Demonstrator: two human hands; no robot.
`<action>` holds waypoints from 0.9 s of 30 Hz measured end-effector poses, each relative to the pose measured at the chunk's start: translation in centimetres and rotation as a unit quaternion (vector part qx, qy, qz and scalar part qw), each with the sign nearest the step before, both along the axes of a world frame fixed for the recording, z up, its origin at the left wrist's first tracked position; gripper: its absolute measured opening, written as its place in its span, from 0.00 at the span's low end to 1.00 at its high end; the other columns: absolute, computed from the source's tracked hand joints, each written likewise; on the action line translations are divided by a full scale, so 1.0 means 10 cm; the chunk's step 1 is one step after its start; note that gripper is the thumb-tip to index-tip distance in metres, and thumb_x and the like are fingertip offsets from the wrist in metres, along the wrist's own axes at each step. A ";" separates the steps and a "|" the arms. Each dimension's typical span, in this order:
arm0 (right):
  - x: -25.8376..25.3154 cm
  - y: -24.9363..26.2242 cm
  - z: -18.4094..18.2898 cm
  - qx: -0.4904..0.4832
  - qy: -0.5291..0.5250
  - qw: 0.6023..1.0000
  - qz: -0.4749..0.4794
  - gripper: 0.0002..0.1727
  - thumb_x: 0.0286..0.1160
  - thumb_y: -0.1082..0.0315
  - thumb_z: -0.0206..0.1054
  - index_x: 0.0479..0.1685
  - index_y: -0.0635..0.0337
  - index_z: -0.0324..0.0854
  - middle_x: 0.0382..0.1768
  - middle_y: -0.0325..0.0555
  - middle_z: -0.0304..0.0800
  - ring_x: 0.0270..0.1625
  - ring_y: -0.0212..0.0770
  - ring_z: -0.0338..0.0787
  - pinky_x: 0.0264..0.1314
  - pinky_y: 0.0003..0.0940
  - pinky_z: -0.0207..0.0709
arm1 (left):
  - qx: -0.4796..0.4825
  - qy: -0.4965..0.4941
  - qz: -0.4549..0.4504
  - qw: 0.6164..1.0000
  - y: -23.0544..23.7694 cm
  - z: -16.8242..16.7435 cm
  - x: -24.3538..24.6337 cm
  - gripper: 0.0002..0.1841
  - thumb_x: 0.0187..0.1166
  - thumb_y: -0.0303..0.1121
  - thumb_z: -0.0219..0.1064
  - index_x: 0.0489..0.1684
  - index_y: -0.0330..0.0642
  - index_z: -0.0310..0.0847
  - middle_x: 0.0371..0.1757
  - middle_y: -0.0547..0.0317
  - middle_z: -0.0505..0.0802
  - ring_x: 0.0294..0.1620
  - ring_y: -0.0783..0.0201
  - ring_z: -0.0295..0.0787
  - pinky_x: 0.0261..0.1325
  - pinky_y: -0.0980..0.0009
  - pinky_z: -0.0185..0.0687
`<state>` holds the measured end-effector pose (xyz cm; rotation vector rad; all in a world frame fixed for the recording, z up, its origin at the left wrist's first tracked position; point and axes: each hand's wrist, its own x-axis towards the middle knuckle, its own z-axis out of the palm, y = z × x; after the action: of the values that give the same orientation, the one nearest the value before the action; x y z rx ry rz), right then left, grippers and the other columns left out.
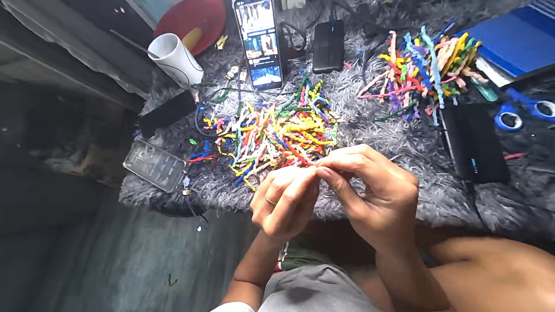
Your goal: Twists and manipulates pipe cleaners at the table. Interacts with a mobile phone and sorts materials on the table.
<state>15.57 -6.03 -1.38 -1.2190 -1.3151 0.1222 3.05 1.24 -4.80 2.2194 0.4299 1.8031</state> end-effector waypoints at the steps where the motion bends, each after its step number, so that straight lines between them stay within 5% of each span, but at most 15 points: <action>1: -0.01 -0.01 0.01 0.002 -0.020 1.000 -0.015 0.07 0.79 0.71 0.69 0.40 0.67 0.90 0.41 0.44 0.92 0.44 0.23 0.89 0.48 0.13 0.83 | -0.003 0.001 -0.001 1.000 -0.01 0.01 0.00 0.03 0.79 0.27 0.72 0.42 0.38 0.88 0.40 0.61 0.91 0.47 0.72 0.90 0.53 0.77 0.87; 6: -0.10 0.01 -0.05 0.065 -0.196 0.970 -0.130 0.06 0.80 0.74 0.67 0.45 0.67 0.88 0.42 0.55 0.91 0.46 0.37 0.89 0.48 0.20 0.79 | -0.030 0.018 0.029 0.999 -0.06 0.04 0.01 0.05 0.80 0.28 0.70 0.47 0.38 0.88 0.36 0.60 0.88 0.40 0.75 0.88 0.47 0.80 0.86; 10: -0.08 0.08 -0.13 0.138 -0.257 0.949 -0.121 0.05 0.80 0.76 0.65 0.45 0.68 0.85 0.40 0.54 0.89 0.47 0.41 0.88 0.52 0.24 0.80 | -0.042 0.026 0.022 0.999 -0.06 0.05 -0.02 0.07 0.79 0.27 0.69 0.49 0.37 0.89 0.36 0.60 0.90 0.40 0.75 0.87 0.47 0.81 0.83; 18: 0.04 0.15 -0.25 0.197 -0.311 0.925 -0.092 0.05 0.84 0.73 0.59 0.45 0.63 0.80 0.41 0.50 0.84 0.46 0.41 0.83 0.58 0.27 0.75 | -0.228 0.027 -0.174 0.957 -0.05 0.19 -0.16 0.07 0.84 0.27 0.63 0.45 0.37 0.87 0.38 0.70 0.93 0.37 0.87 0.85 0.42 0.87 0.83; 21: 0.07 0.15 -0.30 0.202 -0.307 0.926 -0.089 0.03 0.84 0.72 0.59 0.45 0.59 0.76 0.42 0.47 0.79 0.47 0.40 0.80 0.60 0.26 0.71 | -0.371 -0.002 -0.318 0.872 -0.02 0.23 -0.24 0.06 0.83 0.30 0.65 0.42 0.43 0.90 0.31 0.76 0.92 0.28 0.91 0.80 0.32 0.91 0.76; 26: -0.07 0.10 -0.27 0.182 -0.160 0.970 -0.004 0.04 0.90 0.68 0.56 0.47 0.55 0.74 0.45 0.42 0.78 0.51 0.31 0.81 0.60 0.19 0.73 | -0.526 -0.062 -0.632 0.566 0.10 0.14 -0.26 0.08 0.84 0.33 0.67 0.47 0.42 0.93 0.28 0.74 0.93 0.22 0.91 0.76 0.25 0.92 0.66; 27: -0.09 0.10 -0.25 0.173 -0.128 0.976 0.023 0.05 0.91 0.67 0.55 0.47 0.56 0.75 0.46 0.42 0.77 0.52 0.29 0.81 0.59 0.18 0.73 | -0.532 -0.074 -0.650 0.537 0.09 0.12 -0.24 0.08 0.83 0.33 0.67 0.46 0.42 0.93 0.28 0.73 0.93 0.22 0.90 0.77 0.25 0.92 0.67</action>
<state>14.65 -5.04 -3.85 -0.9283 -1.5144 -0.2316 0.60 2.17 -3.62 0.8176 -0.2005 0.4770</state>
